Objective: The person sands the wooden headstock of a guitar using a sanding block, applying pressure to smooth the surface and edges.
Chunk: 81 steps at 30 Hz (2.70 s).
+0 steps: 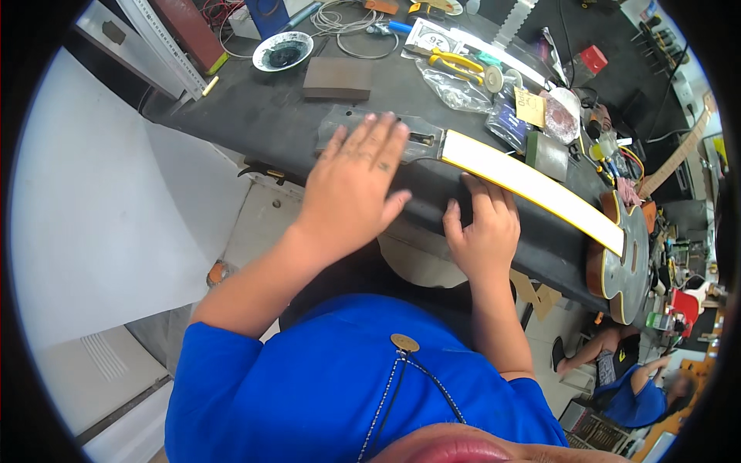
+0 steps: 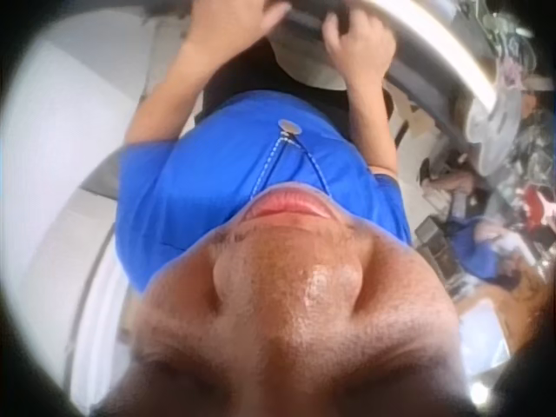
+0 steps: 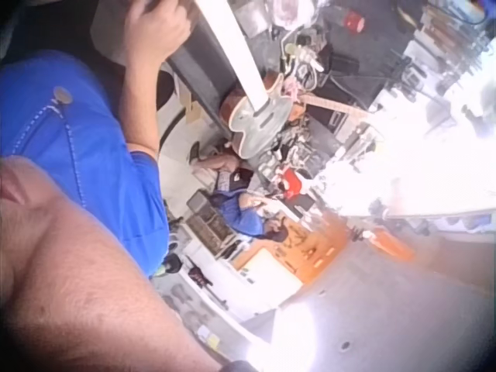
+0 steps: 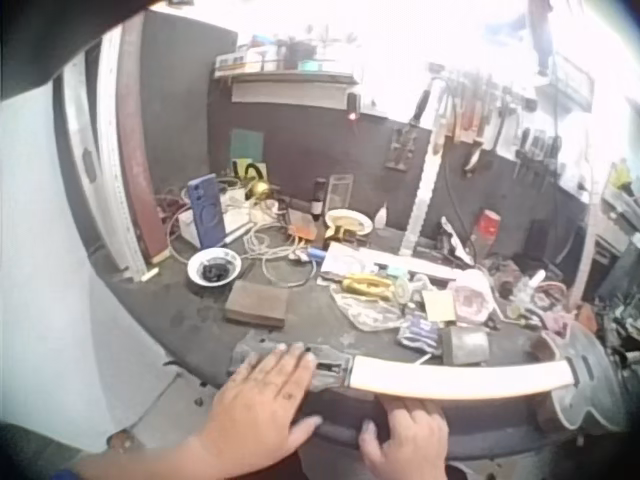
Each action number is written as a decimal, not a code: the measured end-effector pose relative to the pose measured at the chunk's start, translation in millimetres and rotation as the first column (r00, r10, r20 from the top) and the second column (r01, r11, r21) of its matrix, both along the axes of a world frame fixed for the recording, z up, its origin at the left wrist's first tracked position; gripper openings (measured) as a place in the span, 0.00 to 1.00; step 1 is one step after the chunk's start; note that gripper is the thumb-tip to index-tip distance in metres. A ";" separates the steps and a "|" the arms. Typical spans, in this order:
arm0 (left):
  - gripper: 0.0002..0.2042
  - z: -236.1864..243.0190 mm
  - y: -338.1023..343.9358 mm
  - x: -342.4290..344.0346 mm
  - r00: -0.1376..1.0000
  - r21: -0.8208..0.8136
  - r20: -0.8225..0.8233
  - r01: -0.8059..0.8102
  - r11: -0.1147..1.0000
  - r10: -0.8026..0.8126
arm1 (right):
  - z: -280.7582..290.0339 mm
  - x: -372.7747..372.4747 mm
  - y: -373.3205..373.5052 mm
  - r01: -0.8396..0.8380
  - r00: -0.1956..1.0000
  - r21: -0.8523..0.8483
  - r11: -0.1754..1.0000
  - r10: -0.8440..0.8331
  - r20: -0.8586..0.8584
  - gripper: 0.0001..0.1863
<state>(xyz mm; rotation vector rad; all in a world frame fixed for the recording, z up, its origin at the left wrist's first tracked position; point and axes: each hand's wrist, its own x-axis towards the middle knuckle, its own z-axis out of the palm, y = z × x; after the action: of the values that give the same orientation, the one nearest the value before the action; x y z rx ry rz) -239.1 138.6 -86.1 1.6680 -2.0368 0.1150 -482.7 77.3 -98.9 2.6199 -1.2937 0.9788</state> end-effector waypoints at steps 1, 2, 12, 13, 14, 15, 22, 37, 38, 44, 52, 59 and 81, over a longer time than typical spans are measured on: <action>0.45 -0.3 -3.2 4.1 0.996 -0.003 0.006 -0.087 0.996 0.087 | 1.4 -0.9 0.1 0.019 1.000 0.016 1.000 -0.019 -0.004 0.23; 0.45 -2.7 -4.6 11.7 0.989 0.014 0.041 -0.144 0.989 0.143 | 2.3 -1.8 0.1 0.038 0.999 0.031 0.999 -0.038 -0.007 0.24; 0.50 21.6 -7.3 -2.1 0.941 0.190 0.193 -0.314 0.930 0.278 | -2.3 -1.1 0.3 0.030 1.000 0.022 0.999 -0.030 -0.007 0.25; 0.50 16.7 -7.1 -14.8 0.951 0.159 0.164 -0.287 0.945 0.262 | -2.5 -2.6 0.6 0.037 0.999 0.017 0.999 -0.037 -0.013 0.25; 0.50 12.5 -7.6 -15.7 0.952 0.156 0.160 -0.285 0.946 0.261 | -2.7 -3.8 0.3 0.045 0.999 0.012 0.999 -0.044 -0.019 0.25; 0.49 9.0 -8.3 -16.2 0.987 0.095 0.099 -0.137 0.986 0.128 | -3.0 -3.1 -0.5 0.047 0.999 0.009 0.999 -0.047 -0.023 0.25; 0.48 3.3 -14.1 48.9 0.957 0.131 0.152 -0.266 0.955 0.246 | -2.7 -1.8 -1.1 0.024 1.000 0.009 1.000 -0.024 0.001 0.24; 0.48 -8.8 0.4 59.4 0.980 0.174 0.037 -0.201 0.964 0.198 | -1.0 -0.7 0.9 0.044 0.999 0.029 0.999 -0.044 0.005 0.23; 0.48 -10.4 0.5 59.8 0.976 0.151 0.057 -0.215 0.965 0.208 | -0.6 -0.3 1.5 0.039 0.999 0.039 0.998 -0.039 0.000 0.23; 0.49 -5.5 -23.0 52.6 0.963 0.152 0.085 -0.268 0.951 0.257 | -3.8 -2.8 -0.7 0.039 0.999 0.002 0.999 -0.039 -0.004 0.24; 0.50 -8.4 -19.3 45.7 0.936 0.123 0.085 -0.350 0.929 0.341 | -3.8 -2.6 -2.2 0.017 1.000 -0.020 1.000 -0.017 0.020 0.23; 0.46 -8.3 -28.9 19.2 0.950 0.080 0.099 -0.304 0.949 0.296 | -2.7 -2.1 -0.9 0.032 0.999 -0.014 0.999 -0.031 0.015 0.22; 0.21 -20.0 47.7 96.3 0.907 -0.332 -0.348 -0.355 0.874 0.236 | -3.0 0.5 2.0 0.033 0.998 0.101 0.994 -0.027 -0.063 0.31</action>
<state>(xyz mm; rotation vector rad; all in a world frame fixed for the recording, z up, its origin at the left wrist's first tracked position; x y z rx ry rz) -142.9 186.3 -106.1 1.6158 -1.4113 0.3323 -482.1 79.3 -101.9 2.6732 -1.4001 0.8422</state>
